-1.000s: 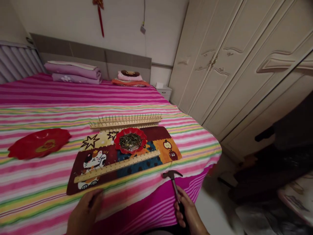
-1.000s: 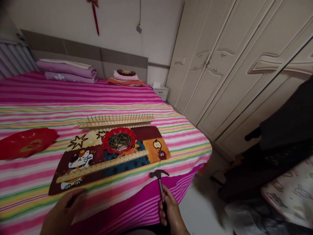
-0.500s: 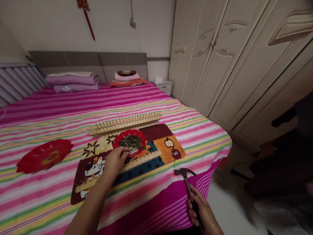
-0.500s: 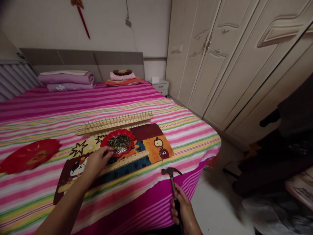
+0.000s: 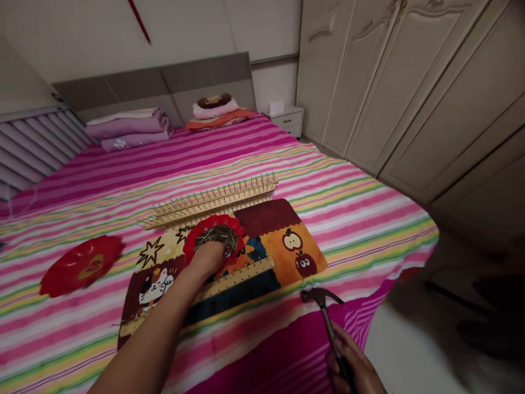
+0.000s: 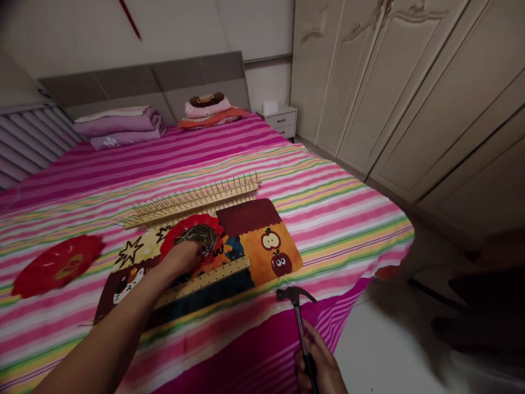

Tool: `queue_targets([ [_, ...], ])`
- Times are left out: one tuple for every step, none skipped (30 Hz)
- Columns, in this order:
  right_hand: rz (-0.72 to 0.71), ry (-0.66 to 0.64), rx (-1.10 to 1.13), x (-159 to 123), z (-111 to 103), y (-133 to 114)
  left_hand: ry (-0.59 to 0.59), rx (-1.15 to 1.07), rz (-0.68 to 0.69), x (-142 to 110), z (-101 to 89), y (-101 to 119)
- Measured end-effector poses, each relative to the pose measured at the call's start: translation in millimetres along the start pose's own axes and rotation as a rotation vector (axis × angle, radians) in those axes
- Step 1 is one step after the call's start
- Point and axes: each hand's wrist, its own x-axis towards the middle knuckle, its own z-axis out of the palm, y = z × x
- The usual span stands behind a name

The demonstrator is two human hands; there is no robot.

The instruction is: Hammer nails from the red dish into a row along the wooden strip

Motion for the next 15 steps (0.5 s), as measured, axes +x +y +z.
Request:
queue_targets([
  [0.015,-0.003,0.005,1,-1,-2,-0.007,-0.013,0.003,-1,-2.5,0],
  [0.029,-0.009,0.012,2,-3,-4,-0.011,-0.032,0.005,-2,-5.2,-1],
  [0.039,-0.018,0.020,2,-5,-6,-0.012,-0.058,0.007,-5,-8.0,-2],
  [0.048,-0.027,0.027,3,-8,-8,-0.006,-0.086,0.010,-8,-10.6,-4],
  [0.057,-0.036,0.031,3,-11,-9,0.003,-0.106,0.013,-12,-12.8,-5],
  [0.063,-0.044,0.033,4,-14,-11,0.021,-0.144,0.019,-17,-14.4,-7],
  [0.069,-0.050,0.032,4,-17,-12,0.047,-0.216,0.030,-23,-15.3,-8],
  [0.075,-0.053,0.028,4,-19,-14,0.075,-0.323,0.042,-29,-15.8,-7],
  [0.080,-0.054,0.023,5,-22,-15,0.103,-0.460,0.050,-35,-15.8,-5],
  [0.083,-0.054,0.020,5,-23,-16,0.128,-0.614,0.049,-41,-15.5,-2],
  [0.084,-0.052,0.015,4,-25,-17,0.148,-0.763,0.038,-48,-15.0,3],
  [0.080,-0.048,0.011,4,-25,-18,0.163,-0.886,0.016,-55,-14.3,9],
  [0.076,-0.046,0.008,4,-25,-19,0.167,-0.968,-0.010,-61,-13.4,16],
  [0.070,-0.044,0.005,3,-25,-20,0.171,-1.029,-0.037,-67,-12.1,24],
  [0.062,-0.044,0.006,2,-24,-21,0.173,-1.080,-0.060,-73,-10.4,32],
])
